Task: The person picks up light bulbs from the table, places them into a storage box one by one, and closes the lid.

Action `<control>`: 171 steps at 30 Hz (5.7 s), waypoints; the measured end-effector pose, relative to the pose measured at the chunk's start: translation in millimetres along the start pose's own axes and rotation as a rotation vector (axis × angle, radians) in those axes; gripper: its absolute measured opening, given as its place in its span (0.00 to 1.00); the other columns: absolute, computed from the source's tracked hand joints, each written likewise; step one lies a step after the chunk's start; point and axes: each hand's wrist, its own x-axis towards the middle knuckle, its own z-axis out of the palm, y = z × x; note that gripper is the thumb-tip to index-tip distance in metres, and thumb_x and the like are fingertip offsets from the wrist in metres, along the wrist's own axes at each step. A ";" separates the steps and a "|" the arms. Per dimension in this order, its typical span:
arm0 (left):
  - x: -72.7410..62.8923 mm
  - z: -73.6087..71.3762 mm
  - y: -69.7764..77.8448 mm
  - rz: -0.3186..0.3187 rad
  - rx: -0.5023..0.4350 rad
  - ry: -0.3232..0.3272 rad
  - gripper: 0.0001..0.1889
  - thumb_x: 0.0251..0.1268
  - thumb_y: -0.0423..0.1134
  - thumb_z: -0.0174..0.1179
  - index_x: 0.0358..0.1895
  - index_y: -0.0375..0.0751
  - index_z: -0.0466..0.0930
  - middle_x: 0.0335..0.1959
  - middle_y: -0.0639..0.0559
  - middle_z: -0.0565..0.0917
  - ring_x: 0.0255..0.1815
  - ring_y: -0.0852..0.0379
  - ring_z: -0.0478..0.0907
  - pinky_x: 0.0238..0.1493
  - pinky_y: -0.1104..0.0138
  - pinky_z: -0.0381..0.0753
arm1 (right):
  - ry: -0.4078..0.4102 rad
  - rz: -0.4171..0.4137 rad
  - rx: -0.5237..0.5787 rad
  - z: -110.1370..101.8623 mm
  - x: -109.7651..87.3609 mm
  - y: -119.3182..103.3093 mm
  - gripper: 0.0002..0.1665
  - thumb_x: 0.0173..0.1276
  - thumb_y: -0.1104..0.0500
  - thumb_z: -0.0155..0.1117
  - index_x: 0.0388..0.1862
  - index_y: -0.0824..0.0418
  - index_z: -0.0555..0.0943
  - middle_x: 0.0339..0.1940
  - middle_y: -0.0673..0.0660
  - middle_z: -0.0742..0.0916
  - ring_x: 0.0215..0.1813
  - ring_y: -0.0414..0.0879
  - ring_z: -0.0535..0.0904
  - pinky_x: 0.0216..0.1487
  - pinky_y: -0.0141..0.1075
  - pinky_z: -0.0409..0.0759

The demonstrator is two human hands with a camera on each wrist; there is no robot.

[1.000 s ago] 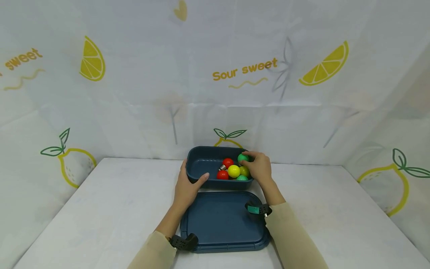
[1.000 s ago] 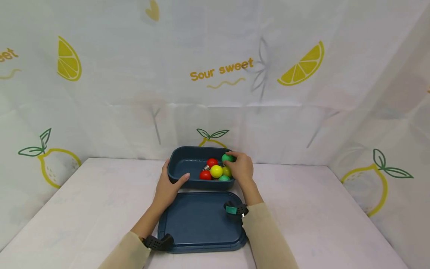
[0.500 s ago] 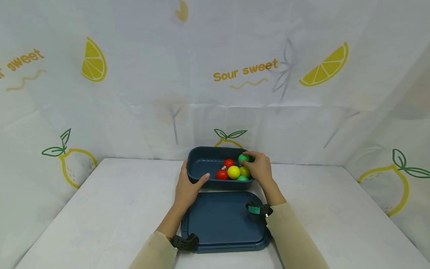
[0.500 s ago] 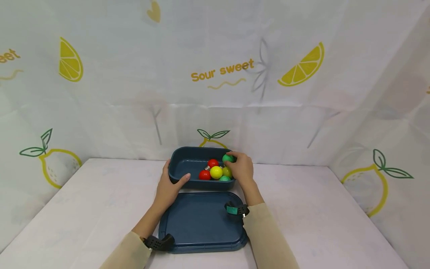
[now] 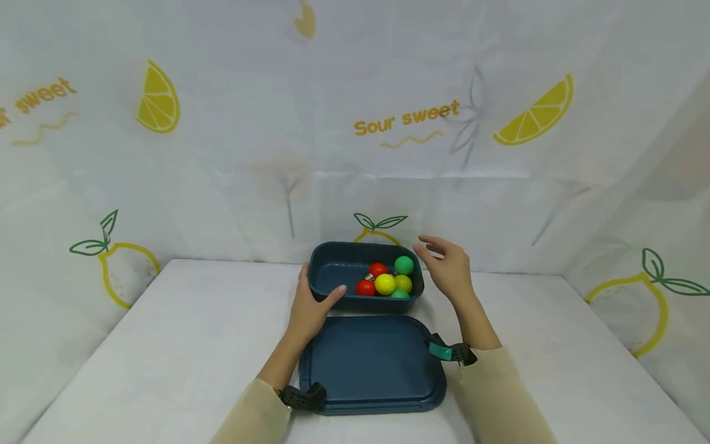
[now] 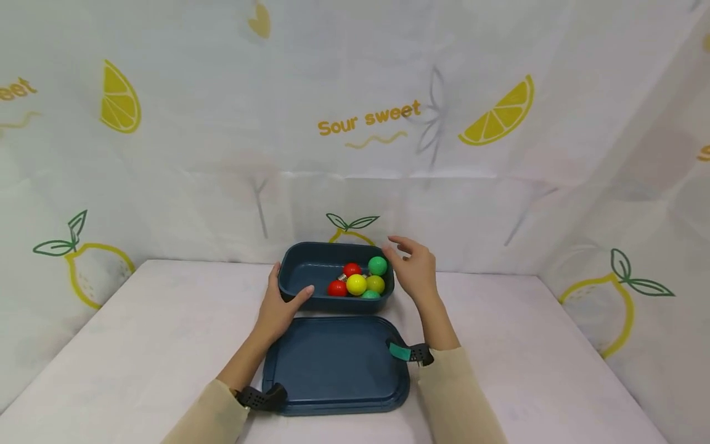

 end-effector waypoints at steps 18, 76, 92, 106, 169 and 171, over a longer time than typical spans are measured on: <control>-29.4 -77.7 8.6 -0.098 0.071 -0.343 0.39 0.77 0.58 0.49 0.81 0.40 0.52 0.80 0.36 0.59 0.81 0.36 0.56 0.79 0.42 0.57 | -0.234 -0.048 -0.006 -46.9 -89.8 34.4 0.28 0.71 0.53 0.68 0.68 0.60 0.78 0.68 0.62 0.81 0.68 0.62 0.77 0.67 0.59 0.77; -103.0 -37.7 16.8 0.498 -0.091 -0.255 0.46 0.73 0.74 0.22 0.83 0.51 0.27 0.86 0.48 0.35 0.86 0.46 0.34 0.69 0.22 0.41 | -0.097 -0.494 0.334 -19.6 -144.3 49.3 0.46 0.82 0.35 0.30 0.82 0.67 0.51 0.80 0.61 0.68 0.79 0.37 0.64 0.75 0.20 0.58; -30.7 -10.9 81.8 0.682 -0.084 0.297 0.41 0.83 0.49 0.44 0.82 0.40 0.28 0.85 0.48 0.44 0.84 0.41 0.50 0.76 0.37 0.58 | 0.361 -0.510 0.427 9.4 -77.3 -13.5 0.48 0.78 0.68 0.51 0.82 0.65 0.31 0.82 0.61 0.63 0.74 0.45 0.73 0.78 0.35 0.65; 3.5 -14.2 51.1 0.920 0.360 0.439 0.36 0.80 0.59 0.44 0.83 0.55 0.44 0.78 0.26 0.56 0.74 0.29 0.67 0.61 0.39 0.79 | 0.443 -0.460 0.000 19.0 -54.1 -6.1 0.42 0.73 0.67 0.61 0.82 0.56 0.59 0.80 0.69 0.64 0.80 0.61 0.63 0.76 0.54 0.67; 27.1 -8.4 17.1 0.081 0.399 -0.006 0.36 0.67 0.47 0.51 0.79 0.46 0.60 0.72 0.36 0.72 0.67 0.35 0.75 0.63 0.41 0.75 | -0.161 0.206 -0.278 29.1 -24.0 26.5 0.40 0.74 0.40 0.55 0.80 0.54 0.64 0.74 0.66 0.75 0.71 0.65 0.74 0.64 0.59 0.77; 29.3 -10.6 16.8 0.054 0.398 -0.037 0.38 0.68 0.49 0.50 0.81 0.46 0.55 0.71 0.34 0.71 0.67 0.34 0.74 0.63 0.41 0.74 | -0.172 0.204 -0.252 29.7 -22.6 27.8 0.39 0.75 0.41 0.55 0.80 0.54 0.63 0.75 0.66 0.74 0.72 0.66 0.73 0.67 0.60 0.75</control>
